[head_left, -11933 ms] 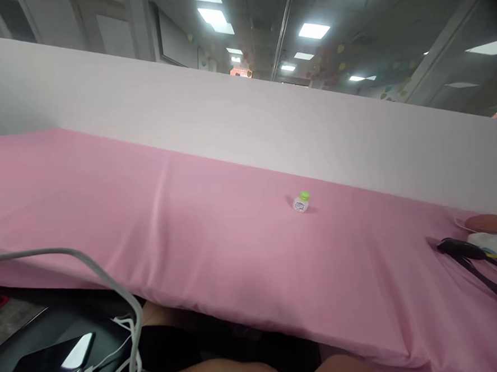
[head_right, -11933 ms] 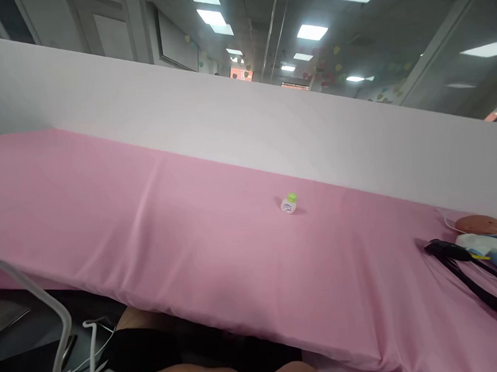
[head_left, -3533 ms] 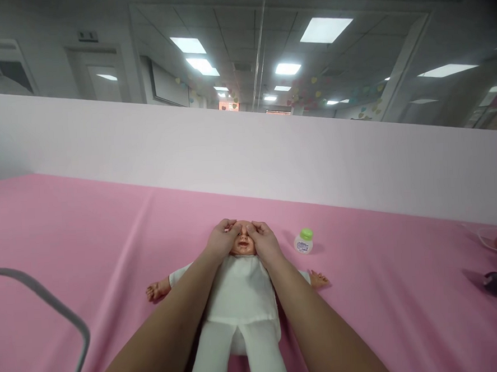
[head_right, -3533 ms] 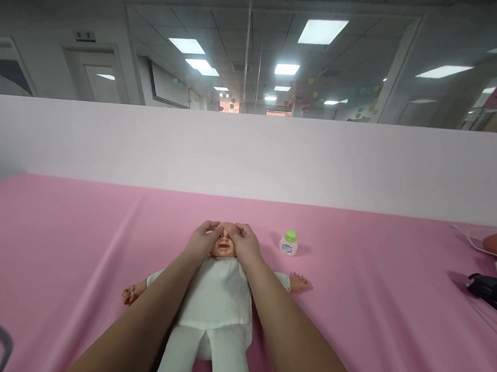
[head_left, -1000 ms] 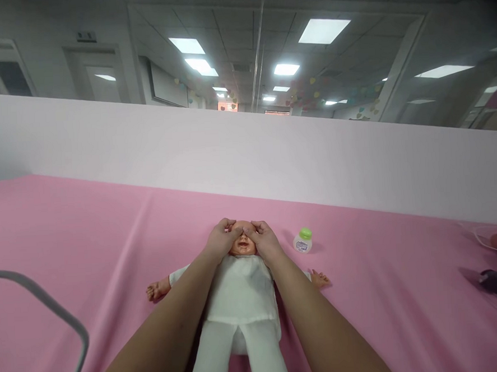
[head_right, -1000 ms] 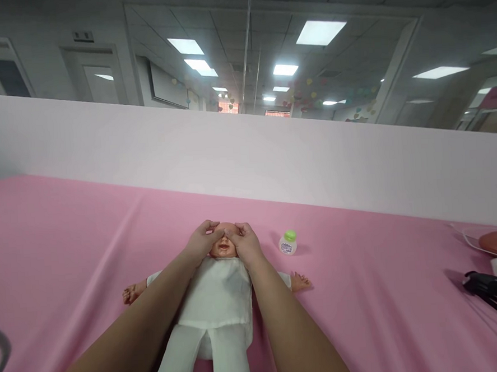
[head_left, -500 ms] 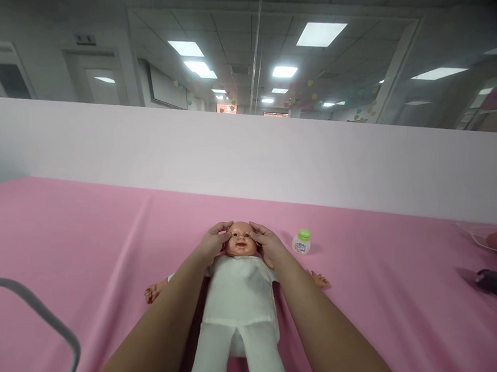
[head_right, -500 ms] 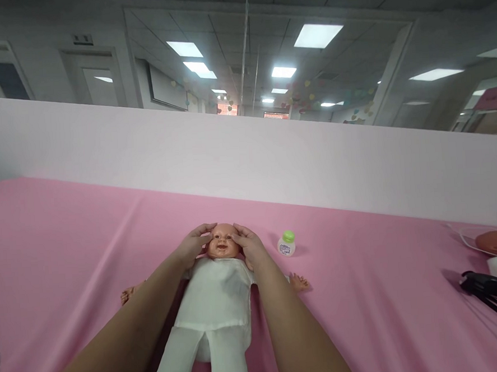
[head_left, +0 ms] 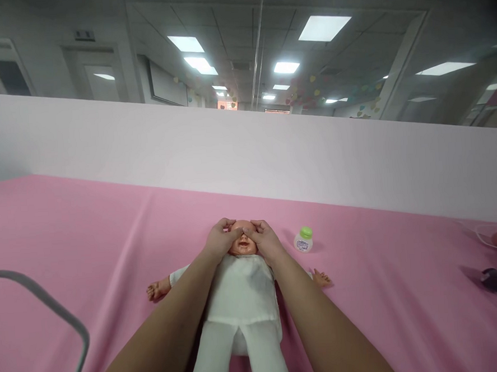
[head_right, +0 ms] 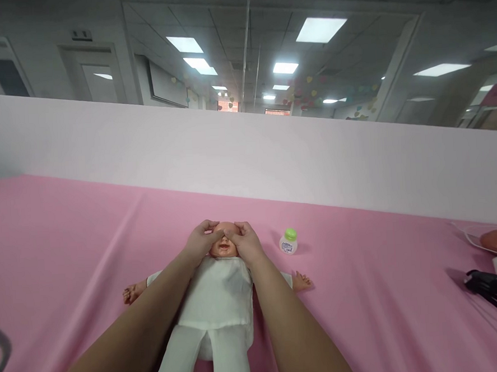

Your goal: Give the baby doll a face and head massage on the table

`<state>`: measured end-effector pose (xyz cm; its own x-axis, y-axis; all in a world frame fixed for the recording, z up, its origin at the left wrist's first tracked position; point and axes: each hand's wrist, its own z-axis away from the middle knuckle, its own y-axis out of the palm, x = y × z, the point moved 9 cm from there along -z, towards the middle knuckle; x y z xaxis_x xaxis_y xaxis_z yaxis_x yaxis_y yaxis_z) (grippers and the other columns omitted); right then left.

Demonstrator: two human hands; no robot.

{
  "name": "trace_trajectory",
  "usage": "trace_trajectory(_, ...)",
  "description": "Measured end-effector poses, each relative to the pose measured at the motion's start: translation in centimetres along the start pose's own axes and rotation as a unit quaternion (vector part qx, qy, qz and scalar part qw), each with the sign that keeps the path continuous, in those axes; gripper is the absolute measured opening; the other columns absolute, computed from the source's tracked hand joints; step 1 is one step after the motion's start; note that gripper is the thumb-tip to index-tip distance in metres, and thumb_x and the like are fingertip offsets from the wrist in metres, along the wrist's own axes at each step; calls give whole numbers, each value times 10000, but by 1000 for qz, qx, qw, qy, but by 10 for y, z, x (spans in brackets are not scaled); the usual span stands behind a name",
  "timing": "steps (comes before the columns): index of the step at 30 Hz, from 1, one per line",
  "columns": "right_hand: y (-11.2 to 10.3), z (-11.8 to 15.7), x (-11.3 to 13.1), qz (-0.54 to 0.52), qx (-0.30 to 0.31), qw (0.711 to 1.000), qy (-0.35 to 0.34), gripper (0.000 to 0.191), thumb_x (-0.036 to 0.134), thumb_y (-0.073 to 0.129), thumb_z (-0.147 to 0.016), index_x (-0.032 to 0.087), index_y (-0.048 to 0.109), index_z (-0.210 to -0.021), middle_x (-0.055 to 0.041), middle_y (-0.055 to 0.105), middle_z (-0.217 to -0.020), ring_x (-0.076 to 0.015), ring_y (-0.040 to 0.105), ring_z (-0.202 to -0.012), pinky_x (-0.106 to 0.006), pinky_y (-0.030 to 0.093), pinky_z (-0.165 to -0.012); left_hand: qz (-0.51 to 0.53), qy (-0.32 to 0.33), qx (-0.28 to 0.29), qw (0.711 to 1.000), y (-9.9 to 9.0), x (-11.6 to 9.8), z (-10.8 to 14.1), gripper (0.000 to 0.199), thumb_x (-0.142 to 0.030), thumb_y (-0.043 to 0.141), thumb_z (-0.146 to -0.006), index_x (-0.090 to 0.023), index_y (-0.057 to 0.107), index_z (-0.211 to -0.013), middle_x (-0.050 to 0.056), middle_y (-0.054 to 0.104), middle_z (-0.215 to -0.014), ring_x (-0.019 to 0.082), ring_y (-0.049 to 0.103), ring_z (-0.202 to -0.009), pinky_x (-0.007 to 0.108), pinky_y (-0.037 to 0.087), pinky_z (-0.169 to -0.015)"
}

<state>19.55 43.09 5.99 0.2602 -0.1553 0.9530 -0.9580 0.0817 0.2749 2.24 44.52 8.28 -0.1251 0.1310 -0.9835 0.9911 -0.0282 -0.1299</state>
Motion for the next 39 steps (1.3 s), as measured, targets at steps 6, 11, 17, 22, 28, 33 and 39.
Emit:
trace_trajectory(6, -4, 0, -2, -15, -3, 1000, 14, 481, 523, 864, -694, 261, 702, -1064, -41, 760, -1075, -260, 688, -1081, -447, 534, -1006, 66, -15, 15, 998, 1, 7, -4, 410, -472, 791, -781, -204, 748, -1088, 97, 762, -1090, 257, 704, -998, 337, 570, -835)
trace_trajectory(11, -6, 5, -3, -38, 18, 998, 51, 488, 427, 874, -691, 298, 727, -1138, -55, 750, -1209, -281, 676, -1153, -471, 548, -1002, 98, -51, 57, 992, 0, 15, -4, 512, -467, 807, -756, -219, 725, -1197, 106, 751, -1138, 229, 710, -871, 292, 561, -643)
trace_trajectory(17, -3, 6, -4, -66, 42, 995, 63, 479, 374, 877, -710, 301, 729, -1158, -57, 725, -1277, -280, 642, -1234, -460, 513, -1074, 107, -73, 82, 988, 0, 17, -1, 537, -430, 816, -755, -235, 691, -1239, 107, 732, -1186, 221, 714, -863, 258, 546, -589)
trace_trajectory(22, 0, 8, 5, -32, 53, 997, 37, 568, 328, 928, -651, 278, 683, -1161, -60, 701, -1255, -275, 648, -1204, -460, 526, -1056, 83, -38, 75, 993, 1, 7, 1, 543, -421, 871, -705, -234, 691, -1182, 100, 696, -1267, 238, 728, -926, 283, 581, -675)
trace_trajectory(28, 5, 10, 8, 5, 44, 998, 34, 623, 330, 968, -577, 255, 656, -1111, -47, 701, -1156, -271, 685, -1087, -451, 563, -972, -22, 2, 30, 999, -5, -4, 1, 433, -352, 868, -681, -225, 715, -1066, 79, 714, -1186, 249, 715, -936, 306, 569, -726)
trace_trajectory(33, 1, 6, 6, 10, 1, 1000, 11, 533, 434, 930, -626, 243, 668, -1050, -34, 723, -1072, -259, 677, -1053, -441, 541, -979, -15, 12, 15, 1000, -2, -5, -2, 396, -436, 841, -733, -214, 742, -1046, 77, 750, -1082, 259, 709, -962, 337, 557, -805)
trace_trajectory(39, -2, 5, 3, -11, 16, 999, 28, 457, 493, 864, -714, 261, 701, -1072, -53, 745, -1122, -270, 668, -1123, -456, 519, -1030, 61, -1, 35, 998, 0, 3, -4, 467, -501, 835, -740, -188, 756, -1077, 107, 780, -1038, 272, 715, -1000, 357, 572, -852)
